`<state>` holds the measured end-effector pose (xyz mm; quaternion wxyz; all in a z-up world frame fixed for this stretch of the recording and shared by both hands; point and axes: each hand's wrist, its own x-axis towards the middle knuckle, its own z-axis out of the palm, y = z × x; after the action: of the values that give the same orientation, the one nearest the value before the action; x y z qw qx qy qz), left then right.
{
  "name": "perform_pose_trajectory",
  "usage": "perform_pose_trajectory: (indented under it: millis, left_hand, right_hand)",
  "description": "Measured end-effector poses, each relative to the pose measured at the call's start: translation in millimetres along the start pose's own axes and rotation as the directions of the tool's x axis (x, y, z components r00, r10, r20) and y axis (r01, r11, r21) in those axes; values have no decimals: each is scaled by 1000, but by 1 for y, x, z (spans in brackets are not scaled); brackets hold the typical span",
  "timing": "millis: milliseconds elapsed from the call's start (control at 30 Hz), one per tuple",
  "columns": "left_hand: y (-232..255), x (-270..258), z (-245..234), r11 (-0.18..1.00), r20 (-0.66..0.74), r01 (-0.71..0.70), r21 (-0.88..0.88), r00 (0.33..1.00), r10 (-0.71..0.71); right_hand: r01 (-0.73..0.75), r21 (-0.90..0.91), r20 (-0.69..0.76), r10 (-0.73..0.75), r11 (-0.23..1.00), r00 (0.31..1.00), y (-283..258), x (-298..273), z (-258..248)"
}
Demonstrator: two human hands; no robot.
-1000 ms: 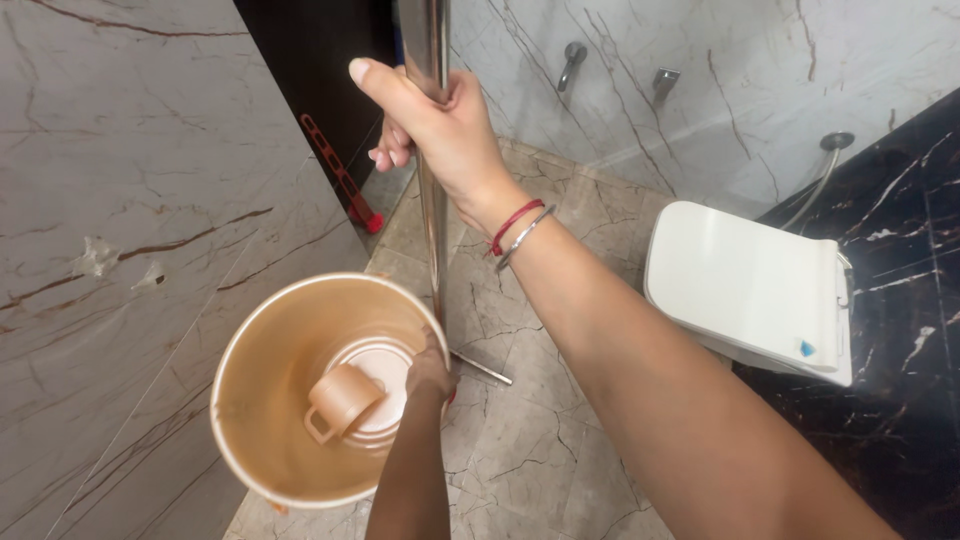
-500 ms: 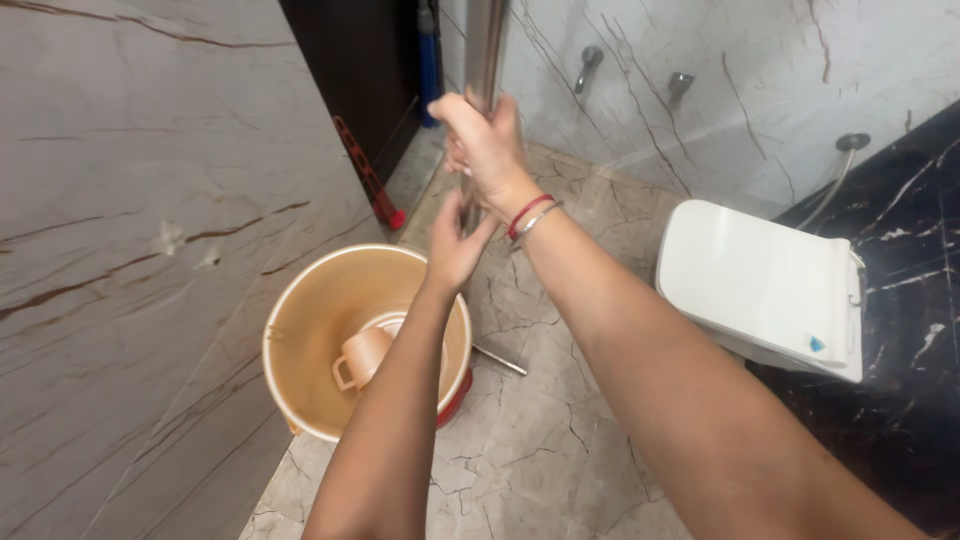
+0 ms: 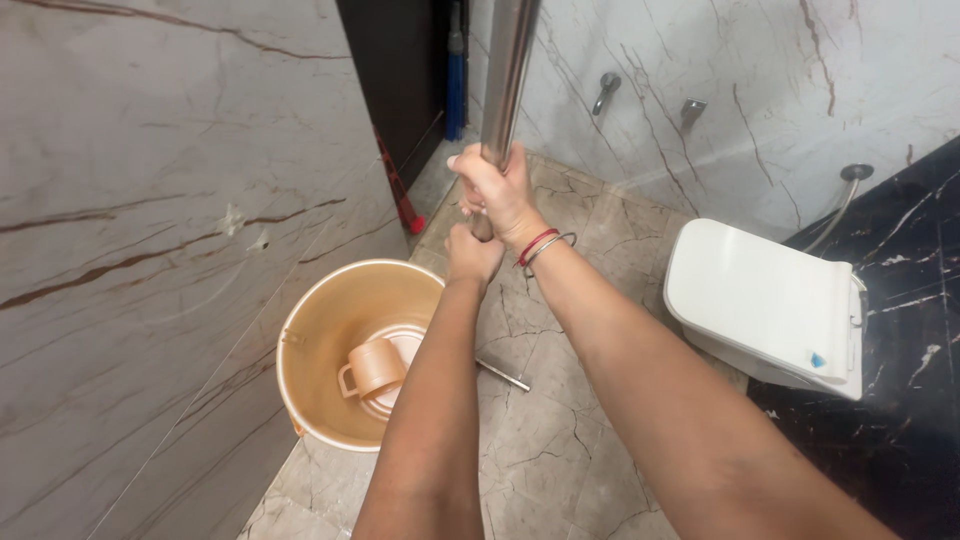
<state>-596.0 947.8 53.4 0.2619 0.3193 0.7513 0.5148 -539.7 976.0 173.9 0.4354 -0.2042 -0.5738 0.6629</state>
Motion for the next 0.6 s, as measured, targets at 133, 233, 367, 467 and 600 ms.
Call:
perform_pose_trajectory:
  millis: [133, 233, 367, 467, 600]
  left_hand:
    - [-18, -18, -30, 1000, 44, -9, -6, 999, 9]
    - [-28, -38, -53, 1000, 53, 6, -19, 999, -5]
    - [-49, -65, -94, 999, -8, 46, 19, 999, -46]
    - [-68, -94, -133, 999, -23, 40, -16, 999, -40]
    - [-96, -138, -196, 998, -23, 55, -16, 998, -55]
  right_hand:
    - [-11, 30, 23, 11, 999, 1000, 3, -22, 30]
    - [-26, 39, 3, 26, 999, 1000, 10, -41, 54]
    - [-76, 67, 41, 73, 995, 996, 15, -73, 92]
    - [-106, 71, 96, 99, 992, 990, 20, -105, 129]
    - [-118, 42, 134, 111, 992, 985, 29, -150, 188]
